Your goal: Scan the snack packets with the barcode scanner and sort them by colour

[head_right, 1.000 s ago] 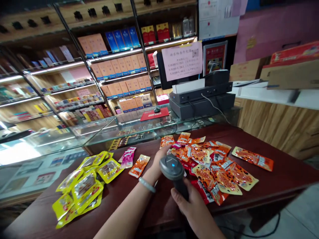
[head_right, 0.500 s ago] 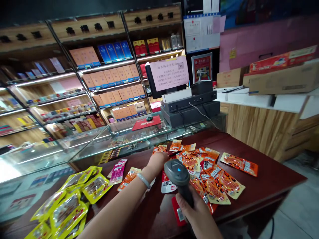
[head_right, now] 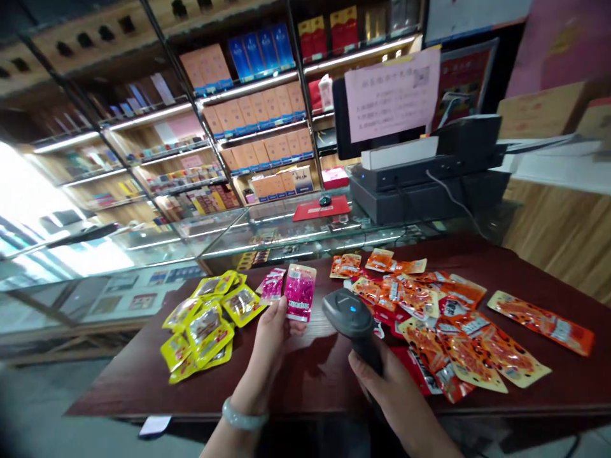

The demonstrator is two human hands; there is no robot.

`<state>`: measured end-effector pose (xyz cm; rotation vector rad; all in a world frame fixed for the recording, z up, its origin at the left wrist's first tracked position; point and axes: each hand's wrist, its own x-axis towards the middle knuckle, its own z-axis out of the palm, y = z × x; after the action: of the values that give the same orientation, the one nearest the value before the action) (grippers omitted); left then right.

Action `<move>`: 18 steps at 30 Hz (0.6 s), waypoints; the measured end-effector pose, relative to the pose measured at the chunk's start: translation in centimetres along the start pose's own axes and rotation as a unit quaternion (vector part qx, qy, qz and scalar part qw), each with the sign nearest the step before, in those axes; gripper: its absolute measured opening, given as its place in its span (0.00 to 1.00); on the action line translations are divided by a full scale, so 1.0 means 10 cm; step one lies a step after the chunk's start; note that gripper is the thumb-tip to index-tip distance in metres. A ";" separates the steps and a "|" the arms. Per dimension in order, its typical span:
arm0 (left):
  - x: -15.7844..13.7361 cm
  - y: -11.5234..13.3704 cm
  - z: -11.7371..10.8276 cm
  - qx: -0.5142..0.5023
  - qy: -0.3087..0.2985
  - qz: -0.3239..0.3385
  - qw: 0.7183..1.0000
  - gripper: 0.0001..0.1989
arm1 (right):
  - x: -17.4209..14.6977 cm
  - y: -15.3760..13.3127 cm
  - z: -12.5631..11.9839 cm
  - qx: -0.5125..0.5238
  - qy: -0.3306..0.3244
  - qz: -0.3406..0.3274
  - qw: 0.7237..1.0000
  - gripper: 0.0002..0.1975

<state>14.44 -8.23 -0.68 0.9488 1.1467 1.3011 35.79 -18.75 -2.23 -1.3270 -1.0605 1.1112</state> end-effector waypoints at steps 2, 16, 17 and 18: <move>-0.06 -0.02 -0.14 -0.007 0.019 -0.004 1.000 0.26 | -0.03 -0.03 0.17 0.011 -0.048 0.024 0.998 0.26; -0.24 -0.18 -0.42 -0.017 0.021 -0.033 0.999 0.27 | 0.07 -0.25 0.68 0.051 -0.156 0.006 0.986 0.22; -0.23 -0.18 -0.42 -0.021 0.017 -0.041 0.999 0.28 | 0.07 -0.25 0.67 0.047 -0.155 0.004 0.987 0.21; -0.21 -0.18 -0.43 -0.027 0.013 -0.050 0.998 0.28 | 0.06 -0.24 0.66 0.042 -0.153 0.002 0.987 0.20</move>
<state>10.82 -10.86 -3.09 0.8274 1.1588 1.2616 29.41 -16.88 0.10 -1.1151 -1.2185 1.3765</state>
